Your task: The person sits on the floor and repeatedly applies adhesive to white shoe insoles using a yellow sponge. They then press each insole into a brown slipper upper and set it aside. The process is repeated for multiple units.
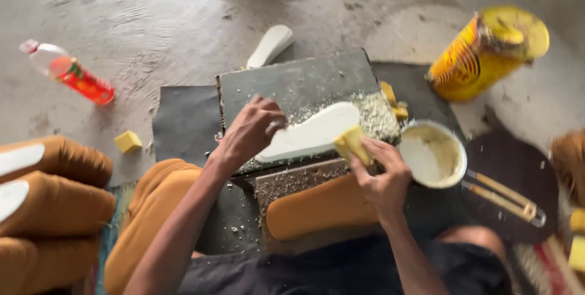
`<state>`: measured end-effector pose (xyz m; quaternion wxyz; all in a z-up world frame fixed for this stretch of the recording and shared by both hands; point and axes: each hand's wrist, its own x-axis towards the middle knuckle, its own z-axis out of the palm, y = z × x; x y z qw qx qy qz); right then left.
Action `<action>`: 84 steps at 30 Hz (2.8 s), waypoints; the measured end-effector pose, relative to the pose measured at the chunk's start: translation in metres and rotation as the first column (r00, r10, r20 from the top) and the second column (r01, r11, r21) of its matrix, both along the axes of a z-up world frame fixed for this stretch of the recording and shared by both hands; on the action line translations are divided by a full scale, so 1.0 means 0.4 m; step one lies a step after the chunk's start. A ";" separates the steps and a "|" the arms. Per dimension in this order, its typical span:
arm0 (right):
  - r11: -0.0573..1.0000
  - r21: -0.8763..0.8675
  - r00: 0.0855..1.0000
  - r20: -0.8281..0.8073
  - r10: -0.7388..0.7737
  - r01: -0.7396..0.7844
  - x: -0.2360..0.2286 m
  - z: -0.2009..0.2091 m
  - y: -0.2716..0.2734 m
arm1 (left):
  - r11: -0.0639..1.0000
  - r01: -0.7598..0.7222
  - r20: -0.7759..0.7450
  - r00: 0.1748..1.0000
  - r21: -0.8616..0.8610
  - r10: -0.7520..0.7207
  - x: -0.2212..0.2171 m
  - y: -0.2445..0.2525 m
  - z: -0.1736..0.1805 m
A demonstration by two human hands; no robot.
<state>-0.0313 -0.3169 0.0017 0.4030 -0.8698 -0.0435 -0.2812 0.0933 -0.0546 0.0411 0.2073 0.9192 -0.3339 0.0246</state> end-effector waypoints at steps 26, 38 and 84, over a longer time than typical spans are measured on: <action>0.951 -0.256 0.976 0.086 0.198 -0.171 -0.066 -0.072 0.282 | 0.909 0.052 0.444 0.861 0.413 -0.250 0.216 -0.208 -0.201; 0.937 -0.302 0.968 0.124 0.218 -0.173 0.064 -0.012 0.083 | 0.982 -0.070 0.148 0.988 0.175 0.044 -0.151 0.119 -0.004; 0.979 -0.014 0.977 0.056 0.206 -0.206 0.348 -0.131 -0.077 | 0.986 -0.124 0.354 0.932 0.114 0.076 -0.228 0.113 -0.083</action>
